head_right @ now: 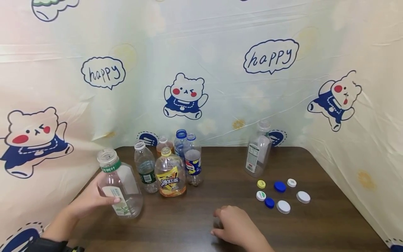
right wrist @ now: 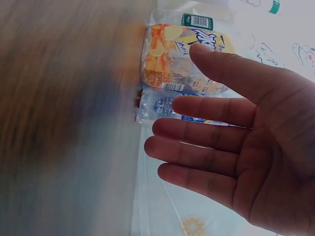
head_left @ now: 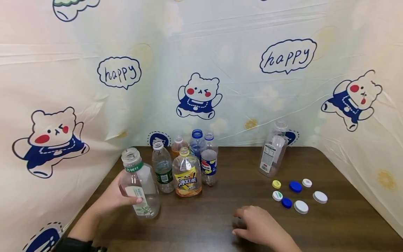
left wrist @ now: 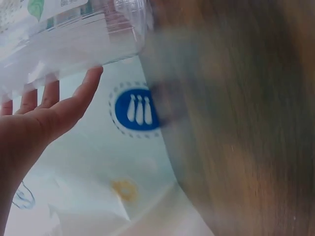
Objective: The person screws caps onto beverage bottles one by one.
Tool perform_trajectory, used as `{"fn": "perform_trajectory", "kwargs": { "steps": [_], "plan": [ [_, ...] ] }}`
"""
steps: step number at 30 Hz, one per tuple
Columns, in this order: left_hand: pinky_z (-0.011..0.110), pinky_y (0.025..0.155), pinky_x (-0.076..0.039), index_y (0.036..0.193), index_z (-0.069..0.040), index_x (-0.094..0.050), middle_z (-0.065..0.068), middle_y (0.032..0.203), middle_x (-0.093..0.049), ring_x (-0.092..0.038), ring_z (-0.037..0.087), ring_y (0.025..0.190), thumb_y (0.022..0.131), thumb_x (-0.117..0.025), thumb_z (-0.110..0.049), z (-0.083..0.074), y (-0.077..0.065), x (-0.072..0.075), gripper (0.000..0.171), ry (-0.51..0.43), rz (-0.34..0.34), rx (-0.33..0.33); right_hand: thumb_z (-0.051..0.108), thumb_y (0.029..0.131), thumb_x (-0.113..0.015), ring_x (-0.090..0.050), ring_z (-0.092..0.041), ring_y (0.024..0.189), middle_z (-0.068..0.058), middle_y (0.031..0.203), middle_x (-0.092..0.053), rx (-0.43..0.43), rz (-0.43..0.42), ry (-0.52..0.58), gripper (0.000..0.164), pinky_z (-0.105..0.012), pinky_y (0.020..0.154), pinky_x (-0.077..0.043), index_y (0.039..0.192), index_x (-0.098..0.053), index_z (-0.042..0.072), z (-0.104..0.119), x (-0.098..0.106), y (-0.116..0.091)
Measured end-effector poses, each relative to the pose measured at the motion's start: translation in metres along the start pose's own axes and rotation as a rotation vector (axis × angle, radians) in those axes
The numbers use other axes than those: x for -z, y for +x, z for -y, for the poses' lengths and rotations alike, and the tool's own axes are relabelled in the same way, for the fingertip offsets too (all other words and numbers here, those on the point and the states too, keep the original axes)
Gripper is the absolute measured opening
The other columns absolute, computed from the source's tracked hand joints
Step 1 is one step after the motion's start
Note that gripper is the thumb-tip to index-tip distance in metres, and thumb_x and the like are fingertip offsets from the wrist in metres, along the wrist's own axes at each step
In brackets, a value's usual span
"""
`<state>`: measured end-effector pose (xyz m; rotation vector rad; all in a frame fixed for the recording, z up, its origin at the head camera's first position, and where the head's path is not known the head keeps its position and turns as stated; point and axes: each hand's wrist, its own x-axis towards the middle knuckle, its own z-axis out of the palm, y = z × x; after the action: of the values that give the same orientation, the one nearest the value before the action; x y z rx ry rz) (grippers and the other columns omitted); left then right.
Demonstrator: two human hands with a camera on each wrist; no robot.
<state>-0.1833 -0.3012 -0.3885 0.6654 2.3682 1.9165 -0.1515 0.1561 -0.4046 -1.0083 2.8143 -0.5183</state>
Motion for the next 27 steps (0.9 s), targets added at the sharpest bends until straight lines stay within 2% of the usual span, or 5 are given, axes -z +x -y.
{"fn": "perform_trajectory", "kwargs": {
  "steps": [4,8,14,21,27],
  "plan": [
    [0.046,0.077,-0.057,0.141,-0.009,-0.028,0.012,0.121,-0.059,-0.063,0.027,0.102,0.074,-0.075,0.011,-0.007,-0.004,-0.019,0.084,-0.02,0.07,-0.036,0.04,0.081,-0.077,-0.063,-0.011,0.08,0.001,0.091,-0.069,0.021,-0.014,-0.01,0.038,-0.035,0.065,-0.053,0.102,-0.071,0.009,-0.001,-0.001,-0.002],
    [0.047,0.079,-0.057,0.142,-0.007,-0.027,0.018,0.122,-0.057,-0.063,0.028,0.104,0.072,-0.076,0.01,-0.012,-0.002,-0.041,0.087,-0.045,0.111,-0.063,0.04,0.081,-0.078,-0.063,-0.01,0.081,0.002,0.09,-0.069,0.031,-0.025,-0.018,0.037,-0.034,0.066,-0.053,0.102,-0.071,0.01,-0.002,-0.001,-0.004],
    [0.045,0.082,-0.056,0.142,-0.006,-0.027,0.022,0.125,-0.053,-0.061,0.028,0.106,0.07,-0.08,0.007,-0.019,0.007,-0.08,0.091,-0.066,0.097,-0.066,0.038,0.082,-0.078,-0.063,-0.009,0.081,0.002,0.091,-0.069,0.048,-0.028,0.007,0.035,-0.033,0.067,-0.053,0.101,-0.071,0.01,-0.003,-0.001,-0.005],
    [0.039,0.087,-0.054,0.146,-0.008,-0.025,0.02,0.132,-0.05,-0.058,0.031,0.112,0.066,-0.086,-0.002,-0.034,0.017,-0.126,0.101,-0.015,0.061,-0.01,0.036,0.081,-0.078,-0.063,-0.01,0.08,0.002,0.09,-0.069,0.043,-0.041,-0.006,0.034,-0.034,0.066,-0.053,0.1,-0.071,0.01,-0.004,-0.002,-0.006],
    [0.043,0.093,-0.049,0.144,-0.014,-0.031,0.011,0.135,-0.05,-0.051,0.032,0.12,0.064,-0.091,-0.017,-0.045,0.028,-0.16,0.1,0.054,0.046,0.076,0.036,0.08,-0.079,-0.063,-0.011,0.081,0.003,0.089,-0.069,0.047,-0.052,-0.017,0.033,-0.034,0.067,-0.053,0.099,-0.071,0.01,-0.006,-0.003,-0.007]
  ]
}}
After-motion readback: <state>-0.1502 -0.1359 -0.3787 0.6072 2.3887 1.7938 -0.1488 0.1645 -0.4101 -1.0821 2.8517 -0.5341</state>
